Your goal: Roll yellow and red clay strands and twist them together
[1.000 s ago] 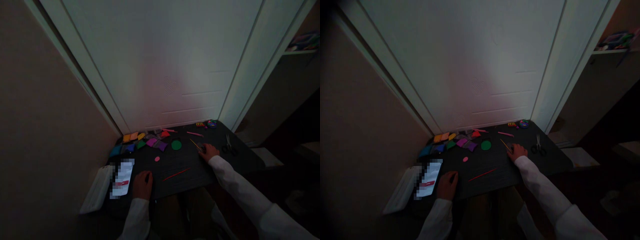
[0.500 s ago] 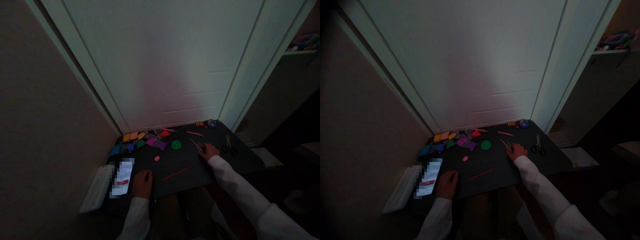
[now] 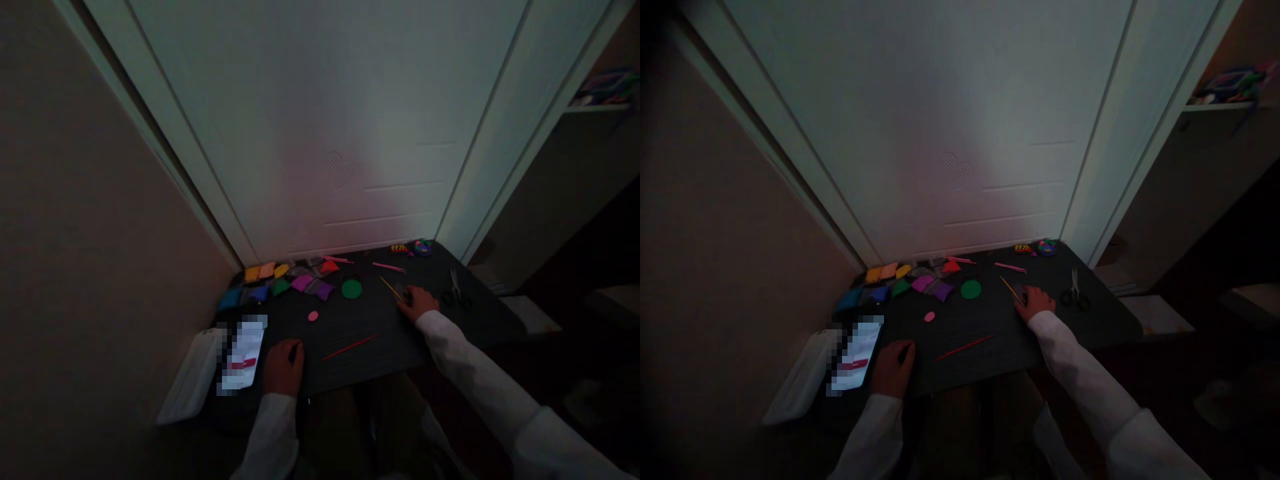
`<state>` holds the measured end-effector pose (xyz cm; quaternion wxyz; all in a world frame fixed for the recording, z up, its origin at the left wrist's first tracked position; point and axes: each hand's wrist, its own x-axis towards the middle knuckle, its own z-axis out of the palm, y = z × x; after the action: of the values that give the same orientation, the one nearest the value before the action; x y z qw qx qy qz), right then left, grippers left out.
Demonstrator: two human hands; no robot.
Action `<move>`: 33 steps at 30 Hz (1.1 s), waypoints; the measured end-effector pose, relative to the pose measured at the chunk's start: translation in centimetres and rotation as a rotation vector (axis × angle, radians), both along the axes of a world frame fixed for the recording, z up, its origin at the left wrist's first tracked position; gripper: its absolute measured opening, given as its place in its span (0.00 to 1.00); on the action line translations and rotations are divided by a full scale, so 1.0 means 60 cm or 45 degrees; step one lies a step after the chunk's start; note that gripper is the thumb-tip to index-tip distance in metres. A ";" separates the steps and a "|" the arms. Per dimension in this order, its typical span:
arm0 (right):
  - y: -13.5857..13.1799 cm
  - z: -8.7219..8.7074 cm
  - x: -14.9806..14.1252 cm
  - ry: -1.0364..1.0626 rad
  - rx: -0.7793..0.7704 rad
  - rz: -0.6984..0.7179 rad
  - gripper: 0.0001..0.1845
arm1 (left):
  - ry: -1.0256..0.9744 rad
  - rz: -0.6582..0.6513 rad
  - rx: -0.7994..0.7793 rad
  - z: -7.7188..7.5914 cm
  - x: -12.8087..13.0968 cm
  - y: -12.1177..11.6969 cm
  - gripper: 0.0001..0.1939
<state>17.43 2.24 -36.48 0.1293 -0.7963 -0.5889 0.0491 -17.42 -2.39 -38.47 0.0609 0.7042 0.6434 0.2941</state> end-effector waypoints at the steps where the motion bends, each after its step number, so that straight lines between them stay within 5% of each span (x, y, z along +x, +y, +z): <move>1: 0.000 0.001 -0.001 -0.002 0.003 -0.007 0.27 | -0.001 0.001 0.005 0.000 0.000 0.000 0.14; 11: -0.021 -0.007 -0.054 -0.011 0.006 0.136 0.28 | 0.005 0.007 0.031 -0.005 -0.002 0.001 0.14; 20: 0.009 0.002 0.014 0.134 0.038 0.038 0.29 | -0.017 0.000 0.035 -0.010 -0.003 0.001 0.14; 27: 0.068 0.032 -0.017 0.085 0.013 0.090 0.31 | -0.035 -0.014 0.012 -0.004 -0.002 -0.001 0.14; 33: 0.099 0.023 -0.046 0.052 -0.084 0.055 0.31 | -0.029 -0.009 0.010 -0.003 -0.002 -0.002 0.15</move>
<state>14.68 8.16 -35.09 0.1138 -0.7859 -0.6014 0.0878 -17.55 -2.51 -38.64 0.0665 0.7032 0.6391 0.3046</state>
